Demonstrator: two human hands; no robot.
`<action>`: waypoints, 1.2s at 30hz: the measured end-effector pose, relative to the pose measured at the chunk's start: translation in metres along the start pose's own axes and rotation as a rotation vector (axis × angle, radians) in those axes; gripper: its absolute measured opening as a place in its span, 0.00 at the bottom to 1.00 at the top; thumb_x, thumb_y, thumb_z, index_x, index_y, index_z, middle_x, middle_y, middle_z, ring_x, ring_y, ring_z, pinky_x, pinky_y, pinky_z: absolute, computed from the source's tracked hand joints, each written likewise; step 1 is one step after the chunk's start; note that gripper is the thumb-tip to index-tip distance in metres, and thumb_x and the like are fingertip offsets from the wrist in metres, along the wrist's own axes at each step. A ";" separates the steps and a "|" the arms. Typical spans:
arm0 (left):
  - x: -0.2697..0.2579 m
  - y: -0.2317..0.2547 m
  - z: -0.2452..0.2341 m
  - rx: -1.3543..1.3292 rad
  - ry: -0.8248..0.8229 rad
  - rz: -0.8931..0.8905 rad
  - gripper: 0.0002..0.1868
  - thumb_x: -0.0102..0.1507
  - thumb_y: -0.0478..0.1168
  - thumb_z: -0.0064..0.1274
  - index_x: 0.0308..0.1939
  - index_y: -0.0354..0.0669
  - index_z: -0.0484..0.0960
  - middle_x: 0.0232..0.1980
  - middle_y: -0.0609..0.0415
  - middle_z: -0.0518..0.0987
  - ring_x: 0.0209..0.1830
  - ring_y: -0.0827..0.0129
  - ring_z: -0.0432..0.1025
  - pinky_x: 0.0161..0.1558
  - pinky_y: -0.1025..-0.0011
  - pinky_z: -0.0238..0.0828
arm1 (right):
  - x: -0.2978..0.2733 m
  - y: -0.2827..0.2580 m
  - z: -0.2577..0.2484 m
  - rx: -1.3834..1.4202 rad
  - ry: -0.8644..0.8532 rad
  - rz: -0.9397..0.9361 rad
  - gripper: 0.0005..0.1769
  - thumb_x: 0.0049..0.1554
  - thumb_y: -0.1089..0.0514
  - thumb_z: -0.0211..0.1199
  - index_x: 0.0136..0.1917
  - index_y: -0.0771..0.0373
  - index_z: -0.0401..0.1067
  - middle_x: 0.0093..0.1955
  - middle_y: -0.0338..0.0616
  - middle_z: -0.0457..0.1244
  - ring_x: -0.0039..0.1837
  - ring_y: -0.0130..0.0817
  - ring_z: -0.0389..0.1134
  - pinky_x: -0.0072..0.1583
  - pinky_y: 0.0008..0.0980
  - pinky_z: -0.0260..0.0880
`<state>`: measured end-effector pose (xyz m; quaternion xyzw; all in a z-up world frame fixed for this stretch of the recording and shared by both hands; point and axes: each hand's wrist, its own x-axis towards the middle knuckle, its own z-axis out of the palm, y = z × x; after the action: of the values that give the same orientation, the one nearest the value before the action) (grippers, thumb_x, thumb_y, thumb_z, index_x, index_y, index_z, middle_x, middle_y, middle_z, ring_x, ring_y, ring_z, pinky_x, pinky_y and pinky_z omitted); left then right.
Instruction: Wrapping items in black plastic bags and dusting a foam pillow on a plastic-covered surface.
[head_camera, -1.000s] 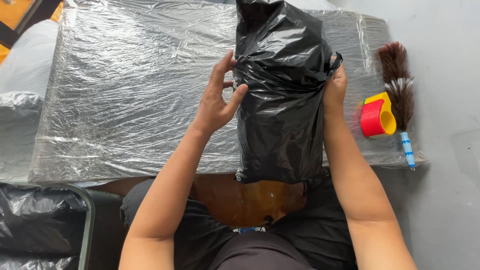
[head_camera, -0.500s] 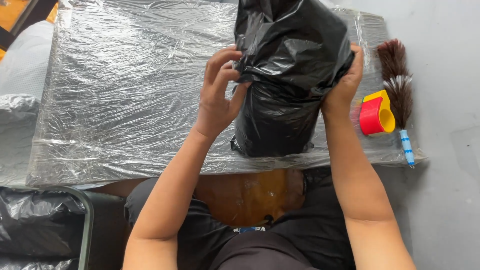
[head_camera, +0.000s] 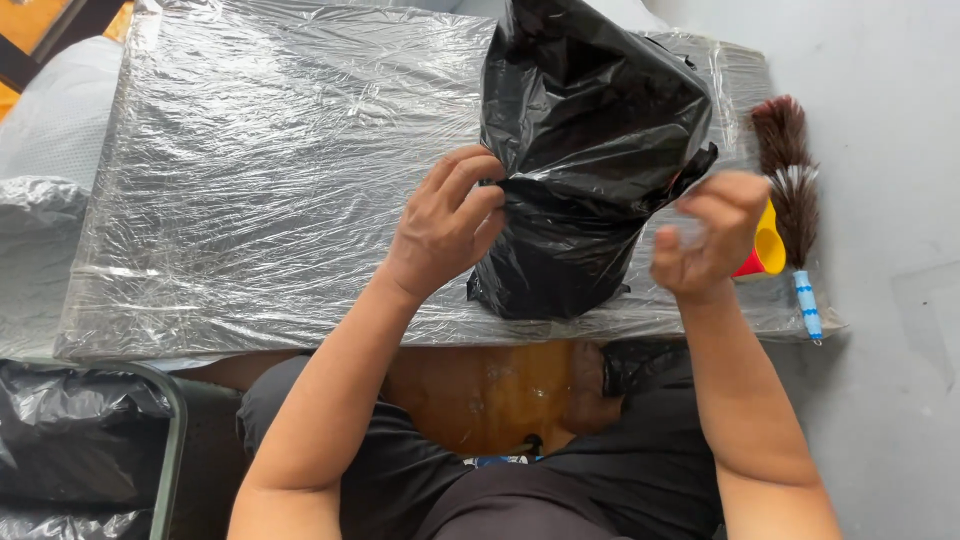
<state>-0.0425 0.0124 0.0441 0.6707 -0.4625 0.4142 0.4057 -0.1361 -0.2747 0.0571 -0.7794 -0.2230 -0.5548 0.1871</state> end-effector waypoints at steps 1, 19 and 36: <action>0.000 0.001 -0.002 -0.004 -0.023 0.011 0.07 0.60 0.28 0.58 0.36 0.40 0.76 0.45 0.49 0.77 0.49 0.48 0.76 0.52 0.53 0.76 | -0.012 0.001 -0.004 -0.055 -0.090 -0.151 0.23 0.61 0.40 0.66 0.46 0.65 0.73 0.48 0.49 0.61 0.48 0.49 0.60 0.56 0.51 0.63; -0.001 0.009 0.007 0.037 -0.048 0.041 0.03 0.69 0.34 0.52 0.41 0.41 0.81 0.43 0.51 0.79 0.47 0.55 0.77 0.53 0.57 0.77 | 0.018 -0.036 0.010 -0.288 -0.341 -0.195 0.13 0.65 0.48 0.68 0.53 0.60 0.77 0.50 0.41 0.61 0.56 0.45 0.62 0.61 0.50 0.59; 0.004 0.014 -0.002 0.009 -0.184 0.008 0.09 0.63 0.41 0.60 0.33 0.42 0.78 0.33 0.53 0.72 0.39 0.57 0.73 0.54 0.58 0.73 | 0.014 -0.029 0.007 -0.129 -0.372 -0.166 0.12 0.66 0.53 0.65 0.43 0.60 0.76 0.37 0.41 0.66 0.41 0.42 0.67 0.53 0.44 0.69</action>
<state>-0.0557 0.0096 0.0506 0.7058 -0.4989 0.3544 0.3568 -0.1429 -0.2447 0.0697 -0.8577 -0.2812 -0.4279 0.0459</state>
